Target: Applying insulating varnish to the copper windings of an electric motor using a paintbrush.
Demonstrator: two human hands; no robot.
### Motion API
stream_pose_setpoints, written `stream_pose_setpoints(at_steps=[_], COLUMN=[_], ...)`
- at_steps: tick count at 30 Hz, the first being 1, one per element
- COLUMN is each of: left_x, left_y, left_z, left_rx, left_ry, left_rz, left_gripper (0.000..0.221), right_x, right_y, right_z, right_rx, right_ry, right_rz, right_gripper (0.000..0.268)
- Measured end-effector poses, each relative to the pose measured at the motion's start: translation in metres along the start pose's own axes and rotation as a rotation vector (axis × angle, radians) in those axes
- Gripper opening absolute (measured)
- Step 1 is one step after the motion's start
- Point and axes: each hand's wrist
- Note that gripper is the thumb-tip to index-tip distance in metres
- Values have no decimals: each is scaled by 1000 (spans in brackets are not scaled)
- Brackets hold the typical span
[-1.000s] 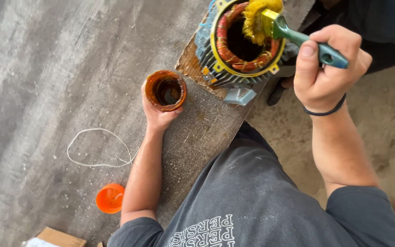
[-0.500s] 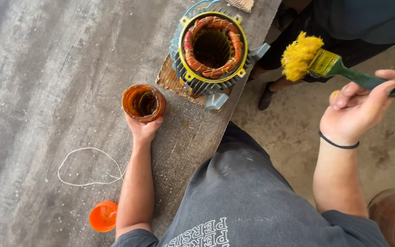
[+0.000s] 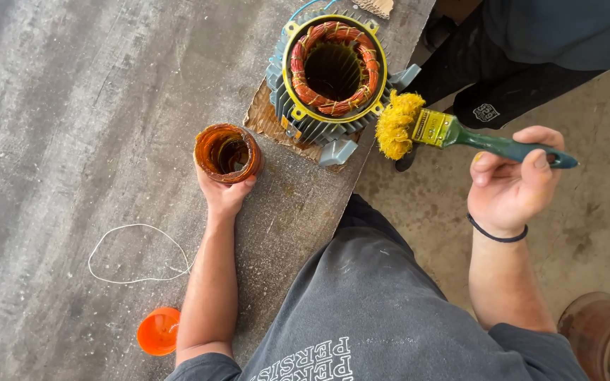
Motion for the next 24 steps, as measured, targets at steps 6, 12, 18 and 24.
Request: stream_pose_setpoints(at_steps=[6, 12, 18, 24], left_x=[2, 11, -13, -30], left_y=[0, 2, 0, 20], left_z=[-1, 0, -2, 4], left_rx=[0, 3, 29, 303], left_ry=[20, 40, 94, 380], left_rz=[-22, 19, -175, -549], left_gripper=[92, 96, 85, 78], right_x=[-7, -5, -23, -2], right_y=[-12, -15, -26, 3], right_z=[8, 7, 30, 45], right_rx=[81, -33, 72, 286], right_ry=[-151, -333, -510, -834], right_rz=[80, 260, 396, 378], right_gripper=[42, 46, 46, 47])
Point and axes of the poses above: each hand's wrist, its own z-axis away from the middle knuckle, its own y-axis out of the palm, x = y × z, and after that the axes turned 7 degrees about z, right-handed
